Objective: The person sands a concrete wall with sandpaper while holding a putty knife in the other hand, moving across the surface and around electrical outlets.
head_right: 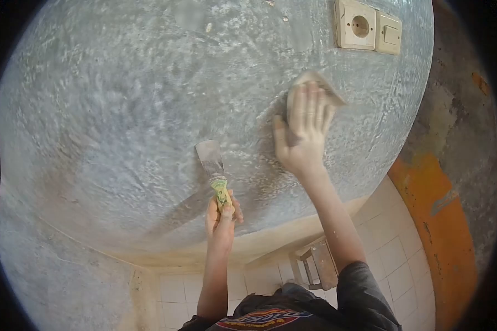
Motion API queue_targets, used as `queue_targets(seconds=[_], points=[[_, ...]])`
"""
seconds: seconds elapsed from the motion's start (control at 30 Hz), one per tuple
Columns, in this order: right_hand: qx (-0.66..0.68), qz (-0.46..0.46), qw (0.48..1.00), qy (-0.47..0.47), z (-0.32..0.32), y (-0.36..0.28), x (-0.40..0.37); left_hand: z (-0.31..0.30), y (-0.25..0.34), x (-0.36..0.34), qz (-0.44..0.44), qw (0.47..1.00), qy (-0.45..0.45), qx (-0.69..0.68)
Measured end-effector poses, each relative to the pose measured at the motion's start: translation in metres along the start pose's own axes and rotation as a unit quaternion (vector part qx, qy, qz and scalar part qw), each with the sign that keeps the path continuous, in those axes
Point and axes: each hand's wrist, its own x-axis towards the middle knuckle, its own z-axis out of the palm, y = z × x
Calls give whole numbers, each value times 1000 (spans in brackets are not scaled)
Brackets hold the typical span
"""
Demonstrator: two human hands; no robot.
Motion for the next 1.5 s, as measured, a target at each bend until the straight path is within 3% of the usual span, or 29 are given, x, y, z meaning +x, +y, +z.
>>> queue_targets(seconds=[0.13, 0.23, 0.3, 0.37, 0.43, 0.57, 0.6, 0.63, 0.7, 0.77, 0.8, 0.87, 0.9, 1.0, 1.17, 1.23, 1.33, 1.4, 1.5], points=[[-11, -149, 975, -162, 6, -40, -39, 3, 12, -4, -31, 999, 10, -14], [2, -203, 959, -195, 10, -23, -102, -4, 19, -8, -37, 999, -11, 1], [-18, -41, 965, -258, 4, -4, -104, -7, 22, -4, -24, 999, -25, 16], [-7, -22, 999, -23, 24, 15, -91, -11, 22, -5, -22, 1000, -16, 12], [35, 22, 999, 9, 13, 4, -41, -16, 21, -4, -20, 1000, -15, 10], [3, 33, 999, -7, 13, -44, 0, -25, 36, -3, -37, 999, -4, 4], [10, -34, 999, -35, 19, -57, -8, -33, 39, -2, -46, 999, -1, 6], [17, -101, 993, -62, 25, -70, -20, -42, 41, -1, -46, 999, -5, 6], [30, -121, 975, -186, 31, -102, -68, -64, 42, 1, -34, 999, -5, -5], [47, -131, 967, -212, 57, -112, -139, -90, 44, 6, -28, 999, -19, -25], [45, -132, 968, -209, 60, -124, -136, -102, 46, 8, -20, 998, -28, -48], [-4, -39, 990, -135, 61, -147, -131, -121, 54, 7, -40, 993, -21, -108], [-5, -38, 994, -101, 60, -158, -107, -129, 59, 4, -65, 984, -11, -168], [3, -18, 1000, -4, 57, -182, -17, -148, 81, 4, -96, 985, -12, -144], [-17, -40, 999, 25, 72, -217, -19, -170, 92, 0, -105, 989, 9, -103], [-26, -75, 992, -97, 75, -234, -64, -173, 91, -2, -98, 989, 15, -107], [-20, -132, 983, -124, 81, -233, -114, -172, 93, -5, -84, 991, 36, -101], [-25, -121, 986, -111, 81, -227, -106, -168, 95, -6, -85, 988, 80, -101], [2, -43, 999, -4, 79, -222, -38, -171, 97, -10, -99, 984, 95, -110]])
